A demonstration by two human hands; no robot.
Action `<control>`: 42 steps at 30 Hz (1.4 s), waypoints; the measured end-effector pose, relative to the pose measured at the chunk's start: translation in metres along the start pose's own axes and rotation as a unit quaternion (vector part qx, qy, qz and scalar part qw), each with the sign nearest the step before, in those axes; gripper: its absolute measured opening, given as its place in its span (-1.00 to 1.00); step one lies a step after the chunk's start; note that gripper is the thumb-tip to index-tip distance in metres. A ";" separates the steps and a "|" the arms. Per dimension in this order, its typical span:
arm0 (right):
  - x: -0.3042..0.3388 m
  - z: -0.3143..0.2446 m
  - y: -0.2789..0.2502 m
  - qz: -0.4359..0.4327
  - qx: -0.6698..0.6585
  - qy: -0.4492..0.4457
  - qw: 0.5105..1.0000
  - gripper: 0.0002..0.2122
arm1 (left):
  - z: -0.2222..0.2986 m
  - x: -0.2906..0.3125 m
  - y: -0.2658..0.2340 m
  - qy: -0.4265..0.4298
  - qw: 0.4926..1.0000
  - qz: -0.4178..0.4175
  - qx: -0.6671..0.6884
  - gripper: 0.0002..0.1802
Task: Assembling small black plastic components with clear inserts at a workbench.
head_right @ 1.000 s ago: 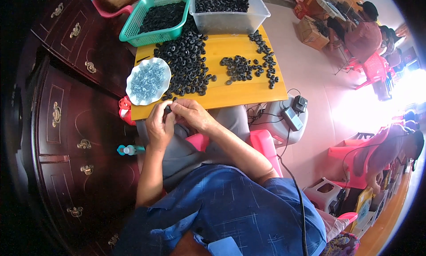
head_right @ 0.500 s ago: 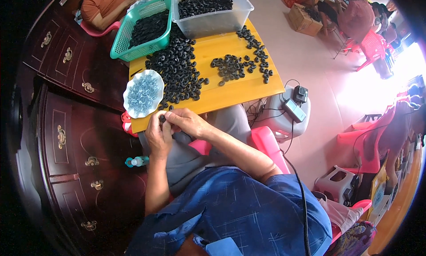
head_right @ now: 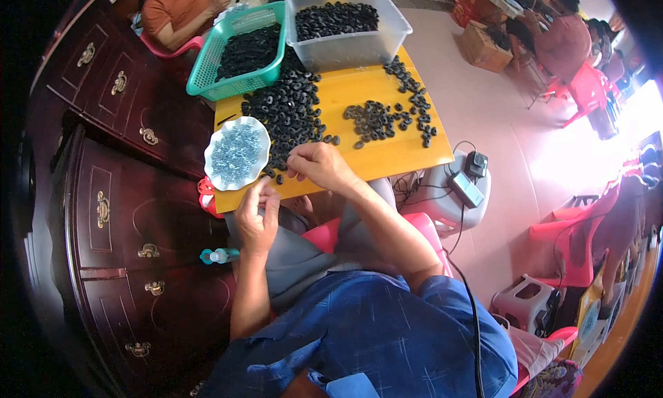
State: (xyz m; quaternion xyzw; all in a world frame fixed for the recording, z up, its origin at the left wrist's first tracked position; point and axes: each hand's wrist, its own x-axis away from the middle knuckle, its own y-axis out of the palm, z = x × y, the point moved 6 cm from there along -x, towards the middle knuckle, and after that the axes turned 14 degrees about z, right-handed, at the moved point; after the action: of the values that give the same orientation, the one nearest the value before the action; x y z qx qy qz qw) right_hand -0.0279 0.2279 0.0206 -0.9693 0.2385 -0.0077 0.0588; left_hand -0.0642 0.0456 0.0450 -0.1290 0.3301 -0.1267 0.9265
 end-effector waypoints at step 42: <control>-0.038 -0.006 -0.107 0.053 0.416 -0.082 0.904 -0.67 | 0.010 0.003 0.020 0.057 0.994 -0.094 -0.005 -0.90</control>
State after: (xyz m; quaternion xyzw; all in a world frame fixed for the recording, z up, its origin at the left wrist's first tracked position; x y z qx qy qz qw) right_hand -0.0124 0.3385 0.0395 -0.8398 0.2588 -0.0238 0.4767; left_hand -0.0527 0.0645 0.0439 -0.1572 0.3694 -0.2189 0.8893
